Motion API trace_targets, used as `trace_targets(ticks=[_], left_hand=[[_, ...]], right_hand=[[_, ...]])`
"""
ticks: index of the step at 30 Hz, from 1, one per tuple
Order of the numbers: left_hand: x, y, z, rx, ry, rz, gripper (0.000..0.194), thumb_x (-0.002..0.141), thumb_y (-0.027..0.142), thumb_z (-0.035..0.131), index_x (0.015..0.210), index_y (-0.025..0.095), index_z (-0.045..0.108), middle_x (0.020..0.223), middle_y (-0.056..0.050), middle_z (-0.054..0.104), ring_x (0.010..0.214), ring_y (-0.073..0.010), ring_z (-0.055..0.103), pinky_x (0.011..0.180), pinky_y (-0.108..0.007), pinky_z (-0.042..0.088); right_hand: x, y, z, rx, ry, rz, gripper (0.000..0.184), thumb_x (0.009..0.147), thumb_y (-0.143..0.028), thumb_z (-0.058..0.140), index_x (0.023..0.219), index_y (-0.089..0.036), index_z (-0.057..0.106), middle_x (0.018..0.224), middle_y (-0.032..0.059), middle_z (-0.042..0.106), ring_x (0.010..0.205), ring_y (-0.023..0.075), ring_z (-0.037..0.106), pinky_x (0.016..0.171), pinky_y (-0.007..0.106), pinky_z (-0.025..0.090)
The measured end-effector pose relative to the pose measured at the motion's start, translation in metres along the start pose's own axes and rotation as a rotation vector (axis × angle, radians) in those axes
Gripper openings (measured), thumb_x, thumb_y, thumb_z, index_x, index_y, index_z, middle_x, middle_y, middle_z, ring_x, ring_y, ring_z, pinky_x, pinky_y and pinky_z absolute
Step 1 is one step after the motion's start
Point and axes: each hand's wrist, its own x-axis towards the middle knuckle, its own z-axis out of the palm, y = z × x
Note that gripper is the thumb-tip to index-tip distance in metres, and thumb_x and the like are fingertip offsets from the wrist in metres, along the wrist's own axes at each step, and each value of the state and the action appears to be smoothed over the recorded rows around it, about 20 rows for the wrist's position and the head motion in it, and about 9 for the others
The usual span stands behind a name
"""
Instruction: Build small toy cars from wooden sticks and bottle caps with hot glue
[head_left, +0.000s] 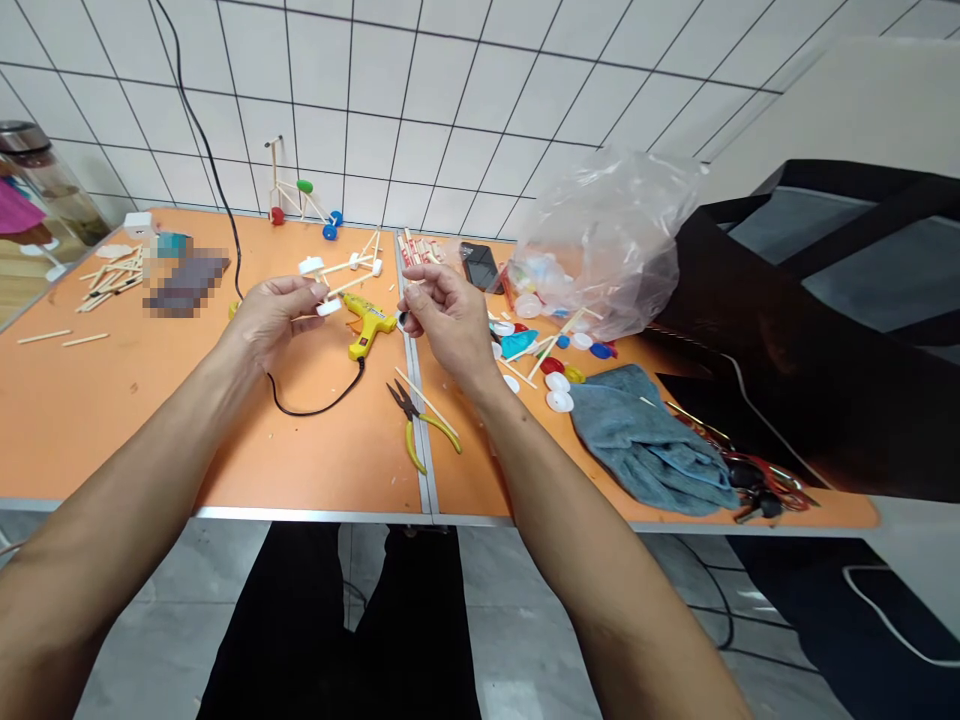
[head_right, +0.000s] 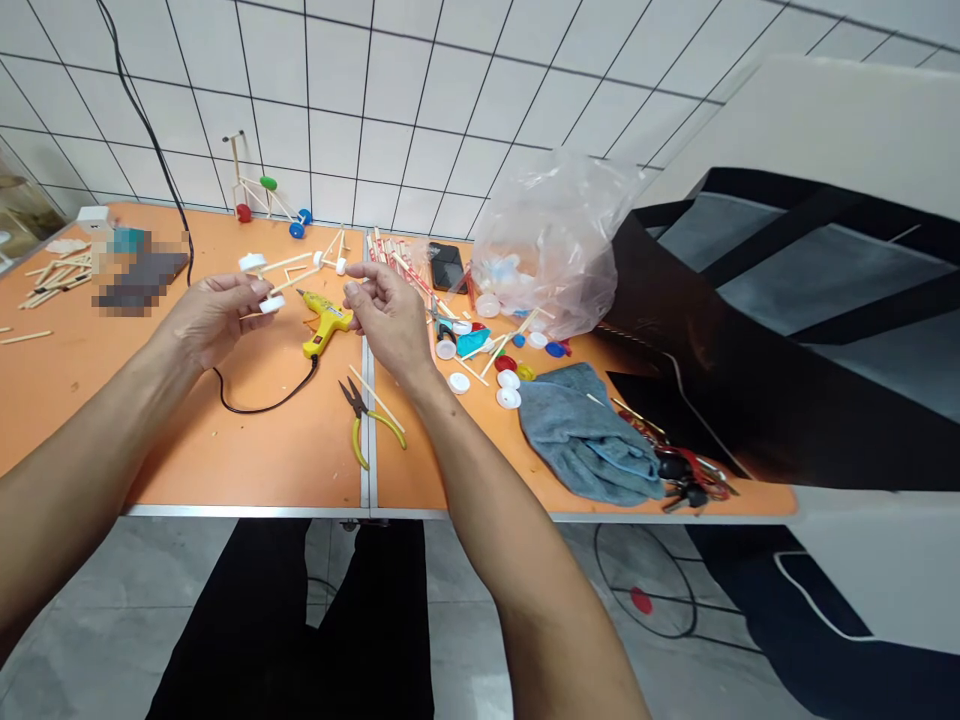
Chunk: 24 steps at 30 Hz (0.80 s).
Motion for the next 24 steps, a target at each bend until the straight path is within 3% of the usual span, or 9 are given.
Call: trace_targets(ticks=[5, 9, 12, 14, 17, 24], left_hand=[[-0.001, 0.01, 0.0, -0.094, 0.048, -0.054, 0.023, 0.072, 0.017, 0.095, 0.07, 0.019, 0.072, 0.077, -0.001, 0.078, 0.071, -0.0128, 0.073, 0.068, -0.022, 0.059], [-0.003, 0.01, 0.004, -0.132, 0.049, -0.111, 0.02, 0.078, 0.013, 0.092, 0.074, 0.019, 0.073, 0.077, -0.001, 0.077, 0.068, -0.012, 0.073, 0.067, -0.021, 0.061], [-0.003, 0.011, 0.004, -0.165, 0.062, -0.107, 0.021, 0.081, 0.01, 0.092, 0.078, 0.019, 0.073, 0.077, 0.0, 0.077, 0.067, -0.0117, 0.074, 0.067, -0.02, 0.062], [-0.003, 0.012, 0.004, -0.186, 0.08, -0.093, 0.021, 0.082, 0.009, 0.09, 0.079, 0.02, 0.072, 0.076, 0.001, 0.076, 0.066, -0.0111, 0.074, 0.066, -0.019, 0.062], [-0.003, 0.014, 0.004, -0.204, 0.093, -0.079, 0.021, 0.084, 0.008, 0.088, 0.079, 0.02, 0.071, 0.075, 0.002, 0.075, 0.065, -0.0104, 0.074, 0.066, -0.018, 0.062], [0.0, 0.017, -0.002, -0.183, 0.105, -0.034, 0.027, 0.08, 0.018, 0.097, 0.082, 0.022, 0.07, 0.08, 0.001, 0.078, 0.069, -0.0122, 0.077, 0.068, -0.019, 0.065]], right_hand=[[-0.001, -0.001, 0.003, -0.004, 0.009, 0.028, 0.045, 0.093, -0.063, 0.091, 0.112, -0.026, 0.074, 0.079, -0.0054, 0.07, 0.062, 0.0106, 0.064, 0.062, 0.026, 0.061], [-0.003, 0.0, 0.007, -0.062, 0.011, 0.06, 0.024, 0.098, -0.044, 0.085, 0.11, -0.026, 0.075, 0.079, -0.0057, 0.069, 0.063, 0.0113, 0.062, 0.065, 0.028, 0.06], [-0.003, 0.0, 0.006, -0.24, 0.03, 0.015, 0.01, 0.103, -0.031, 0.074, 0.109, -0.025, 0.078, 0.082, -0.0029, 0.071, 0.07, 0.0154, 0.066, 0.072, 0.033, 0.06], [-0.004, 0.0, 0.004, -0.444, 0.014, -0.065, 0.011, 0.104, -0.024, 0.069, 0.106, -0.024, 0.08, 0.091, 0.0018, 0.077, 0.085, 0.0204, 0.073, 0.085, 0.038, 0.06], [-0.007, 0.0, 0.002, -0.746, -0.127, -0.146, 0.022, 0.107, -0.017, 0.062, 0.109, -0.023, 0.084, 0.113, 0.0092, 0.083, 0.11, 0.0275, 0.076, 0.1, 0.042, 0.057], [-0.013, -0.002, 0.011, -1.085, -0.487, -0.135, 0.044, 0.111, -0.016, 0.049, 0.137, -0.028, 0.083, 0.139, 0.0119, 0.076, 0.109, 0.0287, 0.071, 0.079, 0.036, 0.045]])
